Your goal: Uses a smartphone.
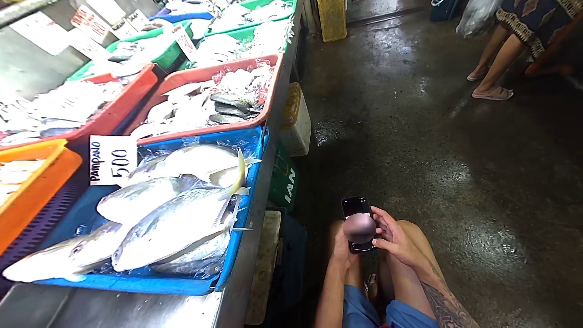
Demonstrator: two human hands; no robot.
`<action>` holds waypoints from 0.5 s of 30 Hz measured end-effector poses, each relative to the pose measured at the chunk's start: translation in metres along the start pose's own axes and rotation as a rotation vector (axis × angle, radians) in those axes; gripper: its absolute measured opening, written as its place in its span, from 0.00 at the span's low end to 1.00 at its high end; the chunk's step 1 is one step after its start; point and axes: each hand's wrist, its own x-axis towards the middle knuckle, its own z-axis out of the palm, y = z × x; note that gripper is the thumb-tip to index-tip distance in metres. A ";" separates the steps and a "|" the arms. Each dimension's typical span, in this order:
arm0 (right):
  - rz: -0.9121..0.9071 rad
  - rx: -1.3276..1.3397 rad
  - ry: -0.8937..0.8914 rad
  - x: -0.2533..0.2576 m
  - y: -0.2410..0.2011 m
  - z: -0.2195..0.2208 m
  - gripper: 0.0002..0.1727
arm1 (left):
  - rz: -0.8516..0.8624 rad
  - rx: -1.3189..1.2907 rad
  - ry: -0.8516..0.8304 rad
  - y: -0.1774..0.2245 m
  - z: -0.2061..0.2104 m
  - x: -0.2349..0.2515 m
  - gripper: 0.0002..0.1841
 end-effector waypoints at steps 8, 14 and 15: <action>0.009 -0.003 0.008 0.000 -0.001 0.000 0.49 | -0.023 0.028 0.046 0.000 0.000 -0.001 0.16; -0.010 0.017 0.008 0.000 0.002 0.000 0.50 | -0.028 0.027 0.070 -0.001 0.000 -0.001 0.15; -0.010 0.014 0.007 0.000 0.002 0.000 0.50 | -0.029 0.025 0.070 -0.001 0.000 0.000 0.16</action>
